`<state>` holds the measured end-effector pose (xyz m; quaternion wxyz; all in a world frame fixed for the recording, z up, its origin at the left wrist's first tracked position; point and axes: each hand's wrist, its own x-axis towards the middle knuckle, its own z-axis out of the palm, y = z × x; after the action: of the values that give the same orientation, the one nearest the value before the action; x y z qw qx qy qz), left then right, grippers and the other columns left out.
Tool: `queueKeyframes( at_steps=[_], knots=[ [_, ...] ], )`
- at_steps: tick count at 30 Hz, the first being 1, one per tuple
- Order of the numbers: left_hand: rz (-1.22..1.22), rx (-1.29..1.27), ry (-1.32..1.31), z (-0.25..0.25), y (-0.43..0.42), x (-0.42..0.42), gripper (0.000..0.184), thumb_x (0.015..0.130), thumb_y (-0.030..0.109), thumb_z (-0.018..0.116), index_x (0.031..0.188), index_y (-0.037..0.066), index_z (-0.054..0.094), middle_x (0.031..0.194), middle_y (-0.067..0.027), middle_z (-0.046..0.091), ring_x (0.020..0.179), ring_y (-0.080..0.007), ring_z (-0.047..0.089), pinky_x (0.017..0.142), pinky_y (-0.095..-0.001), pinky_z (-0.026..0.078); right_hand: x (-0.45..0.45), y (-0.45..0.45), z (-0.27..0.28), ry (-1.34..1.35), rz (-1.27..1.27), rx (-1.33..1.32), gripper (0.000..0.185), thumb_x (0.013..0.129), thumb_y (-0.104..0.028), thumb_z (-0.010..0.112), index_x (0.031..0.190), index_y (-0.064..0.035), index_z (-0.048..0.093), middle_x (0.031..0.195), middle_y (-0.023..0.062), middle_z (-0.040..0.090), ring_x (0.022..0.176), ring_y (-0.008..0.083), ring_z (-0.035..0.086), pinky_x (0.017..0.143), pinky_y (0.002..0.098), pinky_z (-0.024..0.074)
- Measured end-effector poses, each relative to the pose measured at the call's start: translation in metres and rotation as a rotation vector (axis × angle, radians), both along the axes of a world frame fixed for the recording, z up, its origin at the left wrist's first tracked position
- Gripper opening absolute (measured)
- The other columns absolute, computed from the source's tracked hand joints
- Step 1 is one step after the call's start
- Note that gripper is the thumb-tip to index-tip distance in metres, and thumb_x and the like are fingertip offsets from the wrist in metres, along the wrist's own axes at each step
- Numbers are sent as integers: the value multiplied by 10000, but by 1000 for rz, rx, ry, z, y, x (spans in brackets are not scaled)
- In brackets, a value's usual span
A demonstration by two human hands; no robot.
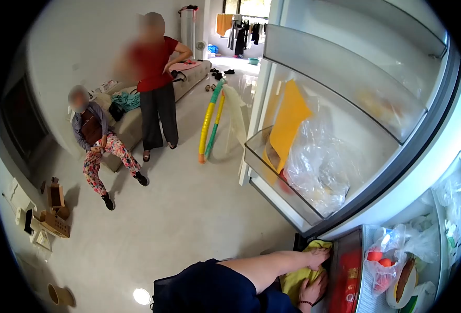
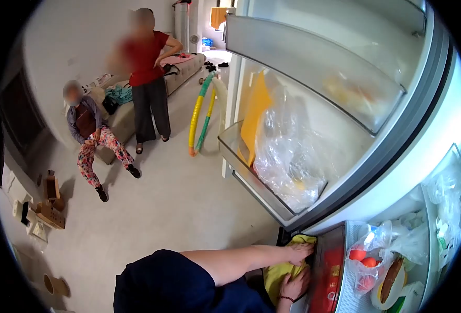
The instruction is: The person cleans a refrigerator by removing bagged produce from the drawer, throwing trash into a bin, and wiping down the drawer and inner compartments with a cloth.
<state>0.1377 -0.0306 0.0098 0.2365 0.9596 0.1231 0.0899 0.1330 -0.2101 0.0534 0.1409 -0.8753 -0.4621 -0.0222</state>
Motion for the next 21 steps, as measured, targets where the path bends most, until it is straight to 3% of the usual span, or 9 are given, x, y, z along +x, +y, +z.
queueKeyframes(
  at_steps=[4, 10, 13, 17, 21],
  knots=[
    [-26, -63, 72, 13, 4, -1, 814, 571, 267, 749, 1259, -45, 446, 1377, -254, 343, 1246, -368, 401, 1040, -427, 347, 7, -4, -15, 0, 10, 64, 670, 826, -312, 525, 1380, 7, 321, 1398, 237, 367, 1254, 393, 380, 1036, 472, 312],
    [-98, -80, 57, 7, 15, 3, 819, 556, 287, 772, 1251, -21, 467, 1345, -237, 399, 1258, -360, 389, 1047, -429, 338, 18, -8, -27, 114, 107, 337, 544, 860, -199, 522, 1346, 7, 388, 1362, 238, 415, 1263, 396, 388, 1056, 445, 308],
    [-107, -37, 71, 3, 14, 4, 835, 581, 305, 766, 1288, -6, 450, 1382, -215, 381, 1285, -343, 363, 1065, -432, 307, 16, -10, -21, 134, 199, 309, 537, 875, -214, 508, 1347, 10, 384, 1370, 247, 402, 1268, 398, 385, 1052, 457, 313],
    [-81, 37, 207, 18, 10, -3, 807, 661, 340, 723, 1340, 25, 421, 1431, -180, 347, 1320, -311, 330, 1084, -436, 258, 15, 23, -19, 216, 80, 262, 588, 872, -233, 527, 1374, 12, 346, 1406, 239, 364, 1299, 394, 343, 1089, 454, 256],
    [-91, 105, 234, 4, 8, 3, 857, 729, 412, 682, 1420, 64, 314, 1505, -166, 229, 1373, -286, 259, 1099, -464, 204, 5, 30, -18, 2, 27, 68, 703, 850, -276, 562, 1417, 5, 256, 1446, 247, 286, 1338, 381, 276, 1112, 456, 211]
  ],
)
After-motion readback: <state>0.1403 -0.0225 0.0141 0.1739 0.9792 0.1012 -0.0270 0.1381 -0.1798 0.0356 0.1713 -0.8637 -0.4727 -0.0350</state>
